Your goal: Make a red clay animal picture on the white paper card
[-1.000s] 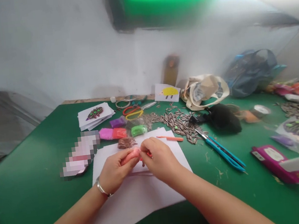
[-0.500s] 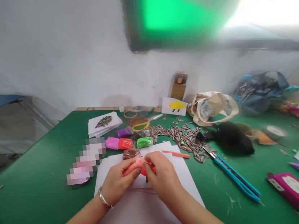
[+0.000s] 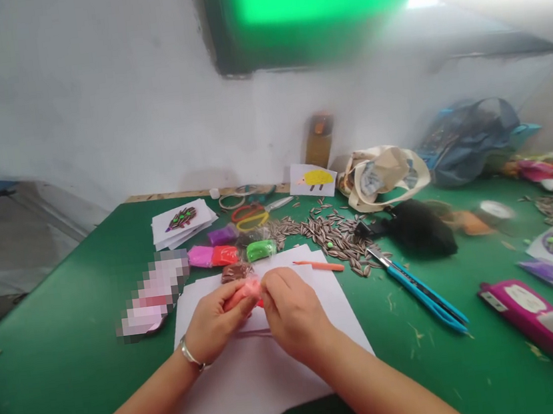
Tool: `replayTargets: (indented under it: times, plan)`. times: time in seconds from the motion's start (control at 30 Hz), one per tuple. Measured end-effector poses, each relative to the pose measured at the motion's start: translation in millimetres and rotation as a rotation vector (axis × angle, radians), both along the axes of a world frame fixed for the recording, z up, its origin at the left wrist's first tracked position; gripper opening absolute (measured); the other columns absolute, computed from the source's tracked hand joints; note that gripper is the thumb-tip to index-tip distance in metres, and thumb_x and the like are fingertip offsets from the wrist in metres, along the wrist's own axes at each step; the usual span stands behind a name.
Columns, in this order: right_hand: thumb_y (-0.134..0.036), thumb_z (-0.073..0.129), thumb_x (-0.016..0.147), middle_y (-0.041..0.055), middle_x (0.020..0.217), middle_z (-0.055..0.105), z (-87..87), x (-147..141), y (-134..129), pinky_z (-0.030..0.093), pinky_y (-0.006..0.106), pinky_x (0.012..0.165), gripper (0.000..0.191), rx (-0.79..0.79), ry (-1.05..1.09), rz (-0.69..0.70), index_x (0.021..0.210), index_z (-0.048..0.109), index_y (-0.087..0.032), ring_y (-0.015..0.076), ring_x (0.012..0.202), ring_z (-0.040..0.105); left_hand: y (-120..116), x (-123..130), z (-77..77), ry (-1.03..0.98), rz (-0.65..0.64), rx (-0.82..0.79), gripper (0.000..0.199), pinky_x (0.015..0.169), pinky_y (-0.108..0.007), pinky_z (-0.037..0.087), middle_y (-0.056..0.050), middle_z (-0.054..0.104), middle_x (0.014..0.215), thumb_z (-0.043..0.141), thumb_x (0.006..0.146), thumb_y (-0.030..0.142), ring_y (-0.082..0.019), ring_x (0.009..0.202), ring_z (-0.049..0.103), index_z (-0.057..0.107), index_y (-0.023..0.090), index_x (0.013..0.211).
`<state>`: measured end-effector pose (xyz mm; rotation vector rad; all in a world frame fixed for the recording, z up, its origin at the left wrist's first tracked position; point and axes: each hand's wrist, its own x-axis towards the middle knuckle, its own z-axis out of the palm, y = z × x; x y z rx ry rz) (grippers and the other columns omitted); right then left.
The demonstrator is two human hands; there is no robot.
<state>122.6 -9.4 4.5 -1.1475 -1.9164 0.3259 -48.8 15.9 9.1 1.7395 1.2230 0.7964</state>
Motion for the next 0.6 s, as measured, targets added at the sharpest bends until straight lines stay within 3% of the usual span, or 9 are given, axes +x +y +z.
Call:
replayTargets:
  times: [0.1, 0.3, 0.47, 0.6]
  plan:
    - [-0.017, 0.039, 0.094, 0.006, 0.077, 0.058, 4.3, 1.0, -1.6, 0.041, 0.031, 0.069, 0.021, -0.021, -0.011, 0.034, 0.076, 0.051, -0.018, 0.0176, 0.074, 0.05, 0.6, -1.6, -1.6, 0.0, 0.003, -0.003, 0.035, 0.08, -0.028, 0.053, -0.001, 0.073, 0.095, 0.059, 0.085, 0.046, -0.019, 0.083, 0.067, 0.069, 0.022, 0.108]
    - [-0.018, 0.046, 0.092, 0.0002, 0.08, 0.067, 11.9, 8.6, 0.3, 0.044, 0.025, 0.067, 0.018, -0.301, 0.122, 0.009, 0.086, 0.062, -0.022, 0.0141, 0.073, 0.059, -1.8, 0.0, 4.0, 0.04, -0.076, 0.068, 0.03, 0.084, -0.026, 0.05, 0.001, 0.073, 0.101, 0.056, 0.088, 0.043, -0.018, 0.091, 0.066, 0.069, 0.025, 0.109]
    - [-0.017, 0.053, 0.088, -0.0028, 0.073, 0.067, 13.6, 10.6, 1.7, 0.042, 0.024, 0.063, 0.016, -0.357, 0.095, 0.011, 0.079, 0.065, -0.023, 0.0132, 0.069, 0.06, -2.5, 1.7, 6.2, 0.08, -0.136, 0.117, 0.026, 0.08, -0.023, 0.048, 0.002, 0.073, 0.098, 0.053, 0.091, 0.04, -0.016, 0.087, 0.065, 0.07, 0.026, 0.104]
    - [-0.019, 0.055, 0.089, -0.0017, 0.077, 0.066, 14.1, 10.4, -0.5, 0.041, 0.026, 0.066, 0.012, -0.351, 0.025, 0.027, 0.087, 0.066, -0.023, 0.0142, 0.072, 0.057, -2.9, 1.1, 5.8, 0.091, -0.158, 0.125, 0.024, 0.077, -0.022, 0.047, 0.003, 0.073, 0.094, 0.052, 0.092, 0.039, -0.015, 0.084, 0.065, 0.07, 0.025, 0.099]
